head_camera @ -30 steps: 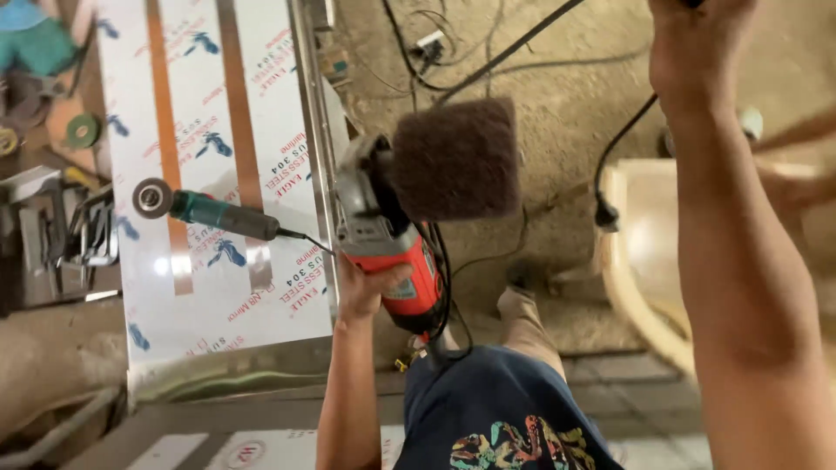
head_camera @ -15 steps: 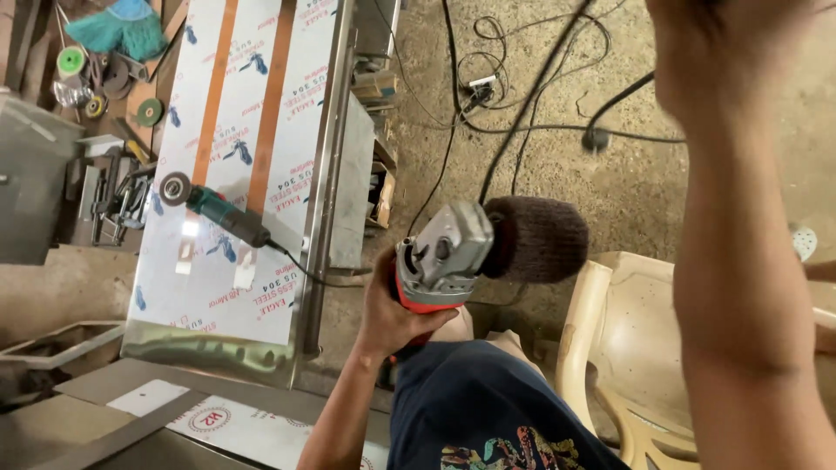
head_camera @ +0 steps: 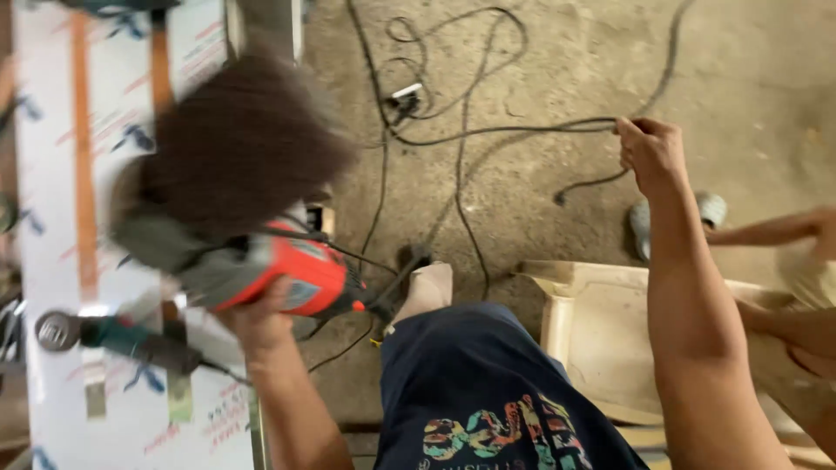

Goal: The person polishes the edges and surfaces of a stainless steel sheet using a power polisher.

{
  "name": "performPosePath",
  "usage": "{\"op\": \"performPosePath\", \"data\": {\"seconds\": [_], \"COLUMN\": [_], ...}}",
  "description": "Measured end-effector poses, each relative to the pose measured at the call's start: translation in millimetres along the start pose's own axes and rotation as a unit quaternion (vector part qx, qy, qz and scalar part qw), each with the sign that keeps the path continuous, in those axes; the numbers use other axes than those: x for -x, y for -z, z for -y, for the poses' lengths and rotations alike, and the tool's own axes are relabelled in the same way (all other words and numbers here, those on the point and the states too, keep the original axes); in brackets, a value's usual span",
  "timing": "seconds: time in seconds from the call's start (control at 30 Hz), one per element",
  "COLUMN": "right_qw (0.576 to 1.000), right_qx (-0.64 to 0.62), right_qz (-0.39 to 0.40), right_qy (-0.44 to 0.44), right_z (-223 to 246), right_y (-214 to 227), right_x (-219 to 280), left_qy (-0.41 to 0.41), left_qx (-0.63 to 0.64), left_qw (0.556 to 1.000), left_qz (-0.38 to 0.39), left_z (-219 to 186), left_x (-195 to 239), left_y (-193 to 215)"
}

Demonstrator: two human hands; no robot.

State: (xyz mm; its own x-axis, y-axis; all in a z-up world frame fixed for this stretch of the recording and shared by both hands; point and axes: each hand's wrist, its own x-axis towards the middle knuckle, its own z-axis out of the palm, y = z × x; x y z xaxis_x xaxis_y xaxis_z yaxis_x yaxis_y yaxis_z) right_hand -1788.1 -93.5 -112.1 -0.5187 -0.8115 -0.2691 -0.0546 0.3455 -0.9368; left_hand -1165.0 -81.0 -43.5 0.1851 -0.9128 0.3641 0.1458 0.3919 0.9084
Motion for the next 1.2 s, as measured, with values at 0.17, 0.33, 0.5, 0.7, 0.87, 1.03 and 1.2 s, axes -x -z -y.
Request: {"op": "performPosePath", "data": {"seconds": [0.17, 0.33, 0.5, 0.7, 0.87, 1.03, 1.2], "right_qw": [0.981, 0.961, 0.940, 0.983, 0.997, 0.974, 0.759], "right_qx": [-0.187, -0.242, -0.168, -0.071, 0.032, -0.162, -0.324], "right_qz": [-0.023, -0.101, -0.245, -0.135, 0.003, 0.153, 0.526], "right_qy": [-0.036, -0.090, -0.166, -0.100, -0.072, 0.027, 0.205], "right_z": [30, -3, -32, -35, 98, 170, 182], "right_y": [11, 53, 67, 60, -16, -29, 9], "right_x": [-30, -69, -136, -293, -355, -398, -432], "left_qy": [-0.029, -0.027, -0.036, 0.041, 0.031, -0.016, -0.076], "left_qx": [0.140, 0.168, 0.259, 0.275, 0.289, 0.239, 0.224], "left_qw": [0.982, 0.975, 0.930, 0.921, 0.899, 0.917, 0.916], "left_qz": [-0.123, -0.142, -0.258, -0.274, -0.327, -0.320, -0.326], "left_z": [1, -32, 6, 34, 81, 83, 93], "left_x": [-108, -184, -223, -230, -243, -269, -303], "left_y": [-25, -81, -55, -123, -157, -212, -225]}}
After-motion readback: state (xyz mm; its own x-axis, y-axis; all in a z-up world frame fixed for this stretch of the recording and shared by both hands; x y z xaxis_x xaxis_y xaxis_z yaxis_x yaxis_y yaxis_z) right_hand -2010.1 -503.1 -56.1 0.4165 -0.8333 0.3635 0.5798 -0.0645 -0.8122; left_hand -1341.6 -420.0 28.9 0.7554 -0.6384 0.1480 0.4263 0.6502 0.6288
